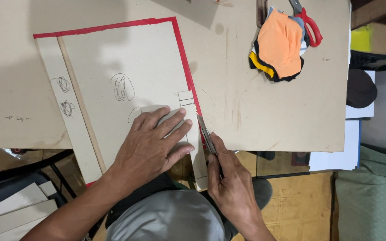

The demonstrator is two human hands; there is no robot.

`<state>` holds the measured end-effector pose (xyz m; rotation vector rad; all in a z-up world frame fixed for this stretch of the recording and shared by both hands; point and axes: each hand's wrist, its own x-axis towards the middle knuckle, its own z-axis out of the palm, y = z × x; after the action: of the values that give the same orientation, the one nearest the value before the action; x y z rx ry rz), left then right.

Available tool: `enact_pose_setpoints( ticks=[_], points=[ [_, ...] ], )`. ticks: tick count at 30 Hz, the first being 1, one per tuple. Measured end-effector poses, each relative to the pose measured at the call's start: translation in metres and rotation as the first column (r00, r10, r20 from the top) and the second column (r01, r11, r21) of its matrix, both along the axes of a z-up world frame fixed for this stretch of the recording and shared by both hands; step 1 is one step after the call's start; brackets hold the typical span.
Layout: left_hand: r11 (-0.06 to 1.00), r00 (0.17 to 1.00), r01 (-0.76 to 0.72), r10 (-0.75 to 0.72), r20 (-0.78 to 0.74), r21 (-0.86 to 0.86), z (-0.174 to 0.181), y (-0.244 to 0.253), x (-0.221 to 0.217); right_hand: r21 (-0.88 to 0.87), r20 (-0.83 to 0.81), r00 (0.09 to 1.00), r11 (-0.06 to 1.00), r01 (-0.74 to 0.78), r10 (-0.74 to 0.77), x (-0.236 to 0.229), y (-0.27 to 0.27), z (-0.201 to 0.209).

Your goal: The person uses a utility knife to cut a strip of cardboard along a red tape border on a larger board. They repeatedly reposition the board and the knife to make precise cuts along the edge.

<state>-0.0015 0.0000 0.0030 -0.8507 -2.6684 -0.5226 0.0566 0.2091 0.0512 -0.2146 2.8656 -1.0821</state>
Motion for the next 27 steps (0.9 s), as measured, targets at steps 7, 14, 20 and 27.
enact_pose_setpoints(
  ticks=[7, 14, 20, 27],
  points=[
    [0.999, 0.999, -0.021, 0.02, -0.037, -0.039, 0.004, 0.001, 0.0, 0.132, 0.063, 0.998, 0.991, -0.024, 0.016, -0.01, -0.001, 0.016],
    [0.999, 0.999, -0.031, 0.031, -0.027, -0.008, 0.006, 0.0, 0.001, 0.128, 0.109, 0.992, 0.989, -0.075, 0.061, -0.014, 0.001, 0.027],
    [1.0, 1.0, -0.024, 0.024, 0.003, 0.012, 0.005, 0.0, 0.002, 0.123, 0.132, 0.988, 0.988, -0.099, 0.082, -0.012, 0.001, 0.03],
    [1.0, 1.0, -0.029, 0.029, -0.004, 0.003, 0.005, 0.0, 0.002, 0.195, 0.096, 0.994, 0.978, -0.075, 0.057, -0.007, 0.002, 0.021]
  ],
)
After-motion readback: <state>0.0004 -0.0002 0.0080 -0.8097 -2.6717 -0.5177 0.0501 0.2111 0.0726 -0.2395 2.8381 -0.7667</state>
